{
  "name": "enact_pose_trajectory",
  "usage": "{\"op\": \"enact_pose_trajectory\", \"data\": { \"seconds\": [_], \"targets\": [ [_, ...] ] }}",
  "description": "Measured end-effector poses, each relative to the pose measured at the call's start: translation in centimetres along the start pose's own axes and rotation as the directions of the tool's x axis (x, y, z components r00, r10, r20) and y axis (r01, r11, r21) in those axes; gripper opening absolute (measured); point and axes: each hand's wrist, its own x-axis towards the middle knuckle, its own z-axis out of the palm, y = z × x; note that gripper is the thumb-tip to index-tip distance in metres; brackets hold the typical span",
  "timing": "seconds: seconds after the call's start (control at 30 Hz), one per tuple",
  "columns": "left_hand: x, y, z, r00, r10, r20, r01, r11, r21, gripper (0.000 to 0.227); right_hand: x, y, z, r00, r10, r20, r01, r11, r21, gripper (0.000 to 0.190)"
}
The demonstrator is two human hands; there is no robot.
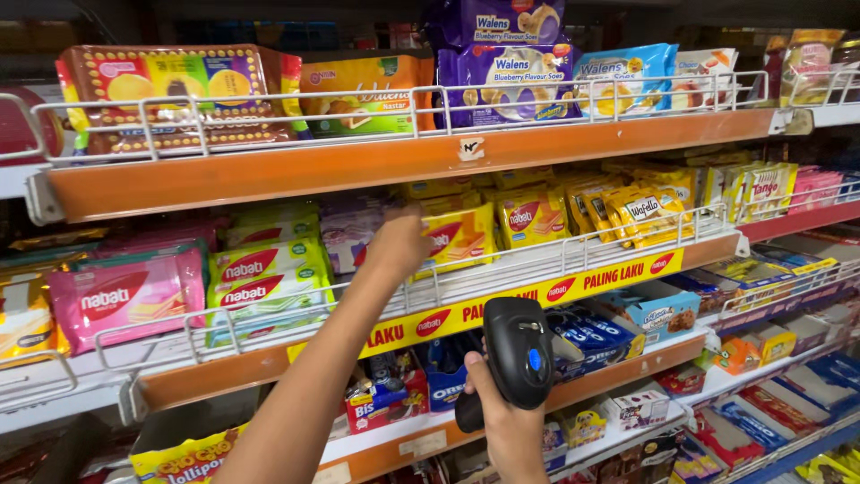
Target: The person scans snacks with a handheld scanner and places them onto shelves, occasionally using a cloth to wipe the shelves.
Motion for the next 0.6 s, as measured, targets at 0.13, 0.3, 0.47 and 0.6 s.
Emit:
{"op": "enact_pose_trajectory", "data": {
  "seconds": [0.13,0.3,0.47,0.6],
  "targets": [
    [5.0,-2.2,2.6,0.970,-0.016,0.244,-0.048,0.966,0.253,0.072,1.0,1.4,-0.8,0.999,0.049,0.019,-0.048,0.999,-0.010,0.030],
    [4.9,-0.1,3.3,0.966,-0.071,0.249,-0.016,0.943,0.332,0.115,2.3,3.4,-1.3,0.998,0.061,-0.021,-0.061,0.998,0.020,0.032],
    [3.2,2.2,2.8,0.973,-0.120,0.197,0.062,0.959,0.277,0.098,2.6,3.7,-1.1,0.997,0.073,-0.015,-0.073,0.996,-0.042,0.029],
    [2.5,4.0,1.0,0.950,-0.219,0.223,0.146,0.941,0.304,0.100,2.9,2.4,-1.3,0.996,0.095,0.003,-0.093,0.985,-0.143,0.026]
  ]
}}
